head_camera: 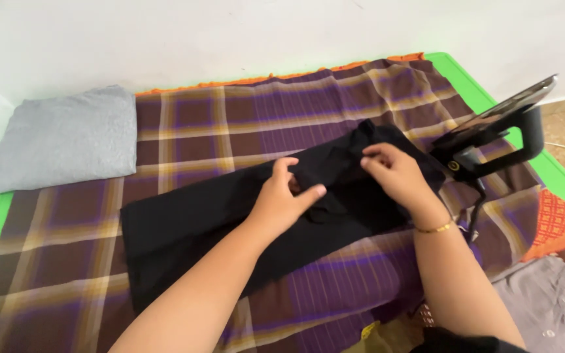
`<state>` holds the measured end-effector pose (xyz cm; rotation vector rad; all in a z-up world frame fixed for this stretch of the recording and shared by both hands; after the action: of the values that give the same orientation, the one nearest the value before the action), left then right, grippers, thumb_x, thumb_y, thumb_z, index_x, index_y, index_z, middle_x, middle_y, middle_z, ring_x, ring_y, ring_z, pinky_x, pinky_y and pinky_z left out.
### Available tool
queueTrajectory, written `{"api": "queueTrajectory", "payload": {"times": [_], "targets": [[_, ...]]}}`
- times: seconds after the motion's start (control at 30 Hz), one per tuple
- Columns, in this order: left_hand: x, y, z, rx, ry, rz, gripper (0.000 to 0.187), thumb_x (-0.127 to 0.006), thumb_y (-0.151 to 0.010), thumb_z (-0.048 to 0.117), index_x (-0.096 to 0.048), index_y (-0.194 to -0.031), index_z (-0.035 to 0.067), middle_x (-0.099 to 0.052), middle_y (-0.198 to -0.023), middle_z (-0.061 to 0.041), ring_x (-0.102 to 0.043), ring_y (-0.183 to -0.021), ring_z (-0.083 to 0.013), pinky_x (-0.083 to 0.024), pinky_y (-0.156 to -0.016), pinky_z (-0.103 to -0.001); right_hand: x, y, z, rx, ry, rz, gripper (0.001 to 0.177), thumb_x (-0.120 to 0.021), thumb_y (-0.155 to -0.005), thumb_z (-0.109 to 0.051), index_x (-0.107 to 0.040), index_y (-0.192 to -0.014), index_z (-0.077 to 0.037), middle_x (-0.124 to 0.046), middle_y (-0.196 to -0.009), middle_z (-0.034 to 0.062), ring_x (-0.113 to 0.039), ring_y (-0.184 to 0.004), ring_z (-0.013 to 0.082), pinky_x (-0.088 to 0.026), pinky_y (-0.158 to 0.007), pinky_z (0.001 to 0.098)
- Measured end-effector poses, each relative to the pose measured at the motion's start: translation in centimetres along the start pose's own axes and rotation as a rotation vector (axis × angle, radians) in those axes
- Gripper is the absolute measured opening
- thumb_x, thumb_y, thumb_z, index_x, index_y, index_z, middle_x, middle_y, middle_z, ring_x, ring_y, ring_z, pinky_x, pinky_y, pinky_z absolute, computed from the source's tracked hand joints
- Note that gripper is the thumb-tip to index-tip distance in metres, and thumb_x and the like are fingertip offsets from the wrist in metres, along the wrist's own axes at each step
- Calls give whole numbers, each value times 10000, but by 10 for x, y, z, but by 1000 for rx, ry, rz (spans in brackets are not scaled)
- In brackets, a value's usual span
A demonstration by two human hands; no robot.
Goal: Fold a black polo shirt on a bed.
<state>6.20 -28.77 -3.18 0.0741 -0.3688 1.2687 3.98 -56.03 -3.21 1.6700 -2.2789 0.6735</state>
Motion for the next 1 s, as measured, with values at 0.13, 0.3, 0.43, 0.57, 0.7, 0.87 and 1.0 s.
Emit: {"api": "queueTrajectory", "payload": {"times": [0.13,0.3,0.43,0.57,0.7,0.87,1.0], "targets": [[0,1,9,-123,-45,9,609,-803,-822,150,-483,-1331,55,-661,-842,-71,-678,-765,-174,-554,-710,-336,-2,10,-25,59,124,-105,354,-760,-859,-117,-677,-1196,-49,-669,-856,-9,-617,-777,76,-515,-714,244],[0,-11,-10,-69,64,42,511,-775,-865,53,-533,-1314,102,-554,-785,-37,-601,-704,-142,-520,-664,-289,-2,-1,3,19,-178,-112,201,-691,-921,-42,-655,-1118,-62,-642,-877,-51,-607,-823,36,-493,-753,204],[-3,-14,-10,-52,169,-13,514,-713,-888,8,-501,-1345,110,-559,-925,-49,-620,-778,-127,-529,-705,-281,1,-3,18,-3,-284,-96,90,-645,-968,-19,-659,-1034,-78,-602,-846,-70,-537,-784,23,-417,-694,184],[1,-5,3,-510,-244,159,636,-726,-825,-47,-436,-1381,55,-496,-1312,-234,-576,-1149,-398,-501,-952,-434,0,7,-5,-127,171,-114,170,-610,-912,-40,-773,-897,-86,-599,-672,1,-514,-620,82,-392,-556,250],[-1,6,24,-43,-375,-103,612,-669,-857,56,-454,-1420,164,-471,-1350,-196,-583,-1091,-408,-497,-958,-462,-6,7,0,-51,270,-147,123,-630,-837,-86,-751,-854,-77,-598,-630,45,-538,-587,121,-428,-546,290],[7,18,46,-547,-613,30,654,-643,-805,151,-593,-1457,168,-470,-1383,-237,-523,-1245,-419,-388,-1022,-592,-2,-11,-13,98,493,-3,187,-720,-777,-220,-765,-850,-54,-728,-786,169,-720,-746,315,-571,-726,406],[-1,16,26,-704,-825,108,321,-644,-912,387,-659,-1186,219,-558,-1357,-152,-526,-1284,-385,-352,-1059,-619,2,-38,-25,71,664,-36,200,-705,-811,-233,-760,-863,-48,-732,-829,209,-704,-792,385,-562,-747,463]]}}
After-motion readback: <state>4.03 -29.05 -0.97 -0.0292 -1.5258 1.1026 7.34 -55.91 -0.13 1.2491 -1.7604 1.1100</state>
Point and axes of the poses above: each hand's wrist, its own y-axis away from the middle knuckle, its own x-axis out of the back of the hand, z = x × y, the point moved 6 cm from there along -y, towards the middle knuckle
